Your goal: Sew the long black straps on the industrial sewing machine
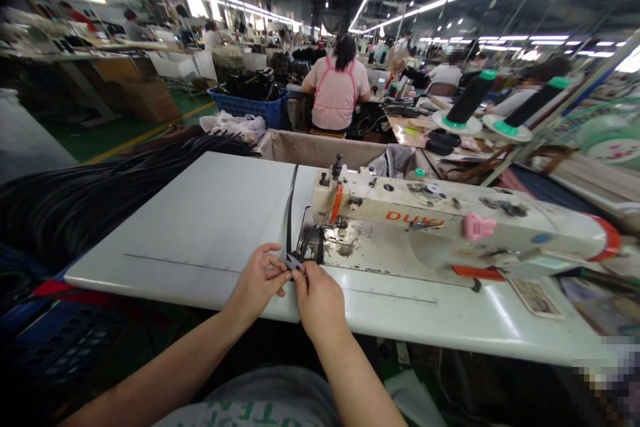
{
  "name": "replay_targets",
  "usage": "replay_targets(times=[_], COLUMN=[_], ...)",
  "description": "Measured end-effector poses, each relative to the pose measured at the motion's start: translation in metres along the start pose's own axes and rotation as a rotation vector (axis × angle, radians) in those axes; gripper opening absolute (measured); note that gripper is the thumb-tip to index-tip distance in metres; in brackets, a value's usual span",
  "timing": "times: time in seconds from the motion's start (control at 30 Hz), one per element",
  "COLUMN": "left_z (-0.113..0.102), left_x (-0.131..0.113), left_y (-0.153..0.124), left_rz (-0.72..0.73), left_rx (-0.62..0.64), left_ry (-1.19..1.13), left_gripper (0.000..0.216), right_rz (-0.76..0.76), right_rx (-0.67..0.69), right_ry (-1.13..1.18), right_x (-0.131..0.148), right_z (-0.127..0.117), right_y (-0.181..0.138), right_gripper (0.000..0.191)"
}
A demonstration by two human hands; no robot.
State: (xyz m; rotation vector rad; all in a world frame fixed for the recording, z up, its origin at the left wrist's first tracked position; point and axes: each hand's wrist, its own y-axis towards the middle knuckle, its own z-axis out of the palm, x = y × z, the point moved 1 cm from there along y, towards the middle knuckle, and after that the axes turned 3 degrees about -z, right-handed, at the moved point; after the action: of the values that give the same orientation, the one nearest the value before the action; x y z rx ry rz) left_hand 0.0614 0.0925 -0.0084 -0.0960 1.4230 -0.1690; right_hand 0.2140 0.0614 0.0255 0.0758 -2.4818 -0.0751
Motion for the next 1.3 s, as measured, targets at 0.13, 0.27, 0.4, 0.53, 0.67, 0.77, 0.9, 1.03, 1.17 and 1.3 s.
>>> replay_targets(times=[0.13,0.27,0.4,0.53,0.67,0.77,0.9,1.03,1.17,1.3], left_z=[0.001,0.001,0.001,0.000,-0.004,-0.006,-0.007,-0.005,-0.005,-0.006], left_x=[-0.001,-0.001,0.001,0.003,0.005,0.006,0.003,-0.001,-0.001,0.000], left_y=[0.000,0.000,0.000,0.000,0.002,0.004,0.006,0.006,0.005,0.005], left_rz=[0.001,0.005,0.001,0.023,0.035,0.010,-0.060,-0.120,-0.158,-0.175], left_rx=[-0.005,-0.015,-0.016,-0.044,-0.115,-0.143,-0.166,-0.111,-0.034,-0.005], left_ry=[-0.009,-0.004,0.000,-0.045,-0.041,-0.013,0.005,-0.066,-0.135,-0.150], left_gripper=[0.069,0.067,0.068,0.063,0.054,0.051,0.046,0.048,0.046,0.046], right_rz=[0.001,0.000,0.010,0.041,0.033,0.023,0.020,0.037,0.058,0.054], right_rx=[-0.016,-0.036,-0.074,-0.119,-0.099,-0.067,-0.021,-0.005,-0.007,-0.019], right_ry=[-0.027,-0.037,-0.027,0.000,0.042,0.068,0.091,0.108,0.123,0.130], right_x=[-0.001,-0.004,-0.007,-0.011,-0.009,-0.008,-0.007,-0.006,-0.005,-0.004], right_z=[0.002,0.004,0.003,0.001,0.001,0.004,0.007,0.006,0.004,0.002], right_y=[0.000,-0.002,-0.004,-0.005,-0.006,-0.006,-0.005,-0.001,0.002,0.004], right_gripper=[0.025,0.028,0.031,0.036,0.036,0.036,0.035,0.032,0.031,0.028])
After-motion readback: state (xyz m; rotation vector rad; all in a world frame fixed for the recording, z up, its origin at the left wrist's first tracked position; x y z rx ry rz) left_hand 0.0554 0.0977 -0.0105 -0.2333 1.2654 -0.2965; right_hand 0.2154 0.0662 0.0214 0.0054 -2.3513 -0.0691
